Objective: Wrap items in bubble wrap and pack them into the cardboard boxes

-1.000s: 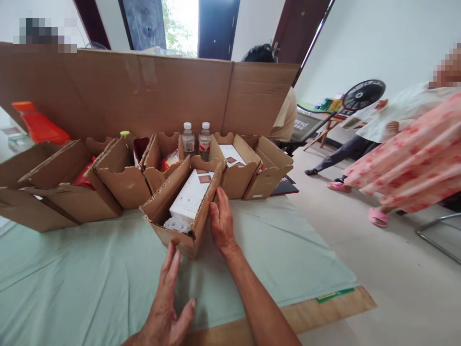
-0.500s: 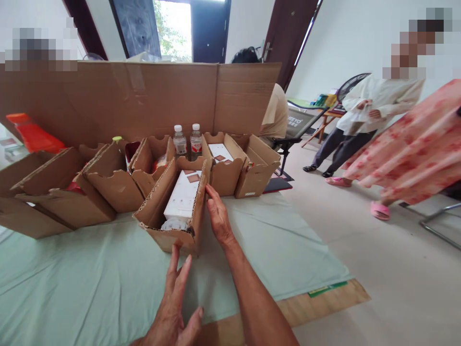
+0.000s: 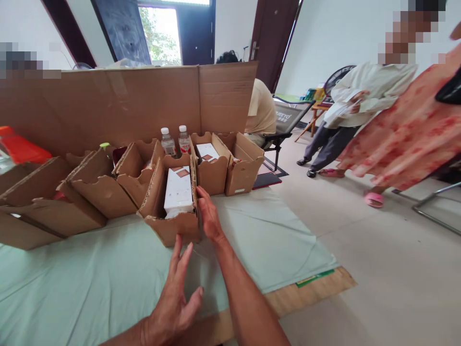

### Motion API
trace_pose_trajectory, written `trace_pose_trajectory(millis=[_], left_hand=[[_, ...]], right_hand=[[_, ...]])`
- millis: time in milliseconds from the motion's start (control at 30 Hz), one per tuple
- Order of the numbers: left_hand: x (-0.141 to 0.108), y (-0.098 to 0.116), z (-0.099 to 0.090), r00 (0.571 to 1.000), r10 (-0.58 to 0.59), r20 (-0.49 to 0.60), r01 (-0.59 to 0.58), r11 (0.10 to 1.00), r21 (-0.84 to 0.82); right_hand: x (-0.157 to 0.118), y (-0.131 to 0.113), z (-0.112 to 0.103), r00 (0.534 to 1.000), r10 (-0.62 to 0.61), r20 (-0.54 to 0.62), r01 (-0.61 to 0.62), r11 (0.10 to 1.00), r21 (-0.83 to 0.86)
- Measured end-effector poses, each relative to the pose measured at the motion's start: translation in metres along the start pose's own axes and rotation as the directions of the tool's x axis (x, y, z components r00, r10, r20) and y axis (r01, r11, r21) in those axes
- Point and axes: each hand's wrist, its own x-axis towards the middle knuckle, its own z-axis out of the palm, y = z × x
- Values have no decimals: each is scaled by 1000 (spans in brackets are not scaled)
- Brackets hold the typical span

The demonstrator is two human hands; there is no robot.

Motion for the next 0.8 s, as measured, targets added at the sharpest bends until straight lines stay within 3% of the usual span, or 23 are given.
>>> trace_pose_trajectory(millis=[100, 267, 533, 667, 800], left_hand=[[24, -12, -5, 1000, -30, 5, 30, 1000, -5], [76, -41, -10, 999, -36, 28, 34, 998, 59], [146, -79, -12, 994, -73, 87, 52, 974, 220], [139, -82, -13, 988, -92, 124, 61, 970, 237], [85, -71, -30, 971, -33, 237, -23, 973, 231]], right_hand=[[1, 16, -1, 987, 112, -118, -110, 994, 21], [1, 36, -2, 922, 265, -282, -264, 964, 43], [0, 40, 4, 915, 277, -294, -284, 959, 20], [0, 37, 4, 928, 269, -259, -286, 958, -30], [-2, 34, 5, 951, 249, -182, -269, 958, -95]])
